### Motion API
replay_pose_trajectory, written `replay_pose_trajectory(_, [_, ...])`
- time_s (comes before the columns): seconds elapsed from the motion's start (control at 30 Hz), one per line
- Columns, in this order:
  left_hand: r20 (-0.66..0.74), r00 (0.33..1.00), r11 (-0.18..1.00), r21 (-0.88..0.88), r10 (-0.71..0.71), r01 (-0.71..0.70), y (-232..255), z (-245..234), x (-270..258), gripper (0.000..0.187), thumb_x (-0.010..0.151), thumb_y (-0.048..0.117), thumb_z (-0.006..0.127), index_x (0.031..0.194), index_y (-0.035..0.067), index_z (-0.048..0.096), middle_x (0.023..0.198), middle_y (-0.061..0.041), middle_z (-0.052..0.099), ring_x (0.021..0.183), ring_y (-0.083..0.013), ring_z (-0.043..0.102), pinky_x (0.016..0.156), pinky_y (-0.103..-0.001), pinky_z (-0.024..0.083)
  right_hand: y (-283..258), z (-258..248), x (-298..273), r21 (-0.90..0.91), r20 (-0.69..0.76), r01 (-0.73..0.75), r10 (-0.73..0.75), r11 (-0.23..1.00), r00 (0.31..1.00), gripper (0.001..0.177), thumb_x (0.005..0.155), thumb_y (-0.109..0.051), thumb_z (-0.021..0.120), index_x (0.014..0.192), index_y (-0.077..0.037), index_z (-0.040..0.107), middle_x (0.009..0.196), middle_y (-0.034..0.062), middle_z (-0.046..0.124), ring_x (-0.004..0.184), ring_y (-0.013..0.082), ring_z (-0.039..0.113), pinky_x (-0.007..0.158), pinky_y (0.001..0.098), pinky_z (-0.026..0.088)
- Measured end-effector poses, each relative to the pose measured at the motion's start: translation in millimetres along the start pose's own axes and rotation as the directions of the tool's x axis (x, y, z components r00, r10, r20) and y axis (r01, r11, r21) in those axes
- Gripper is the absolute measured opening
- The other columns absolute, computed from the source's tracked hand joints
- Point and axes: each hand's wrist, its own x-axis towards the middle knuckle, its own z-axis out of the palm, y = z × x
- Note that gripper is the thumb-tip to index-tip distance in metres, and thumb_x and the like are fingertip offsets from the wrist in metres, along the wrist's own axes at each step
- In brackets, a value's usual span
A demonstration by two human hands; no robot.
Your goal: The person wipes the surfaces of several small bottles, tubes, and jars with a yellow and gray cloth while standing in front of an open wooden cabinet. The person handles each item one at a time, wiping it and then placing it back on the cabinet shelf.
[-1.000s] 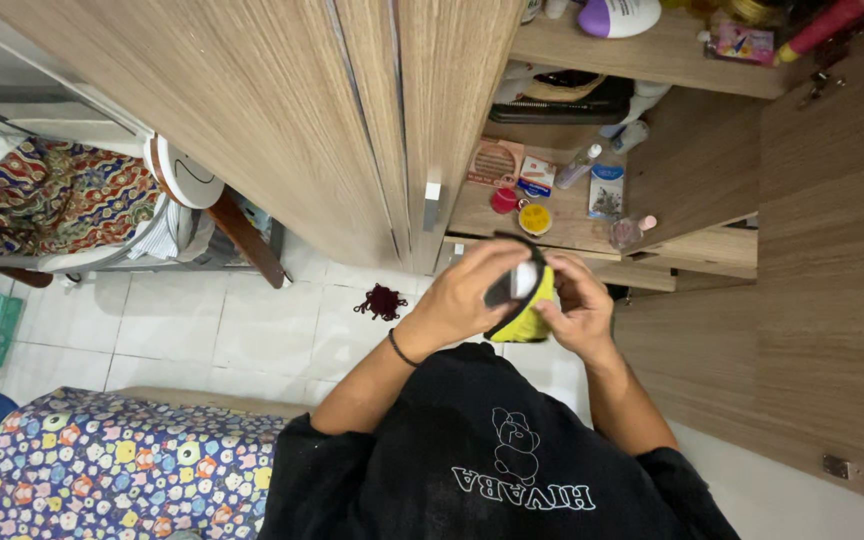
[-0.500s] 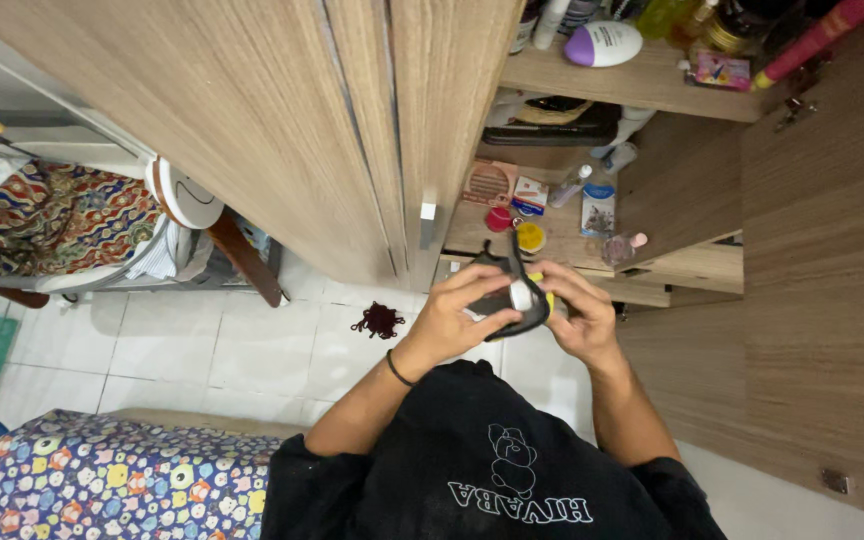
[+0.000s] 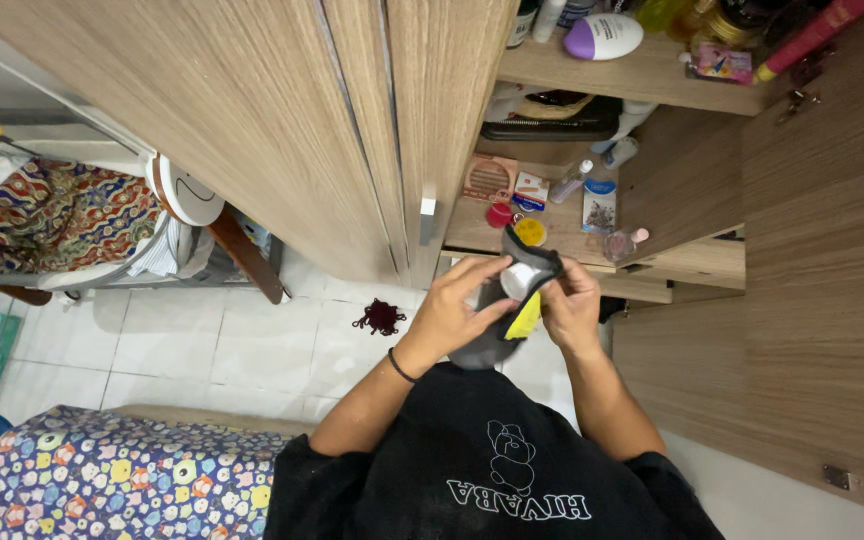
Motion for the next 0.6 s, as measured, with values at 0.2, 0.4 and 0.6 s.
replay_pose_trajectory(0.2, [-0.056, 0.947, 0.918, 0.268, 0.317, -0.291, -4.1, 1.0, -2.0, 0.050, 0.079, 0.007, 0.086, 0.124, 0.002, 0.065, 0.124, -0.014, 0.069, 0.112, -0.0334, 0.069, 0.097, -0.039, 0.057, 1.9, 3.3, -7.6, 0.064, 0.159, 0.010, -0.020, 0.998, 0.987, 0.043, 0.098, -0.014, 0.073, 0.135, 0.005, 0.059, 0.137, 0.0127, 0.064, 0.123, 0.0187, 0.063, 0.107, 0.0339, 0.049])
replay_pose_trajectory(0.4, [-0.095, 0.949, 0.934, 0.232, 0.300, -0.272, -3.9, -3.9, -2.7, 0.043, 0.075, 0.004, 0.086, 0.114, 0.006, 0.067, 0.127, -0.018, 0.064, 0.114, -0.0366, 0.065, 0.097, -0.040, 0.056, 17.3, -0.6, -14.9, 0.162, 0.085, -0.099, 0.086, 0.982, 0.993, 0.039, 0.104, -0.005, 0.071, 0.138, 0.011, 0.058, 0.129, 0.0178, 0.067, 0.118, 0.0212, 0.066, 0.103, 0.0349, 0.052])
replay_pose_trajectory(0.6, [0.011, 0.944, 0.874, 0.374, 0.329, -0.309, 5.0, -0.8, -1.7, 0.046, 0.076, -0.007, 0.076, 0.120, 0.004, 0.066, 0.124, -0.013, 0.066, 0.117, -0.0358, 0.066, 0.103, -0.042, 0.056, 2.3, 10.5, -25.9, -0.196, 0.138, 0.091, -0.065, 0.976, 0.988, 0.058, 0.091, 0.000, 0.074, 0.144, 0.005, 0.053, 0.133, 0.0134, 0.066, 0.113, 0.0155, 0.064, 0.097, 0.0288, 0.052])
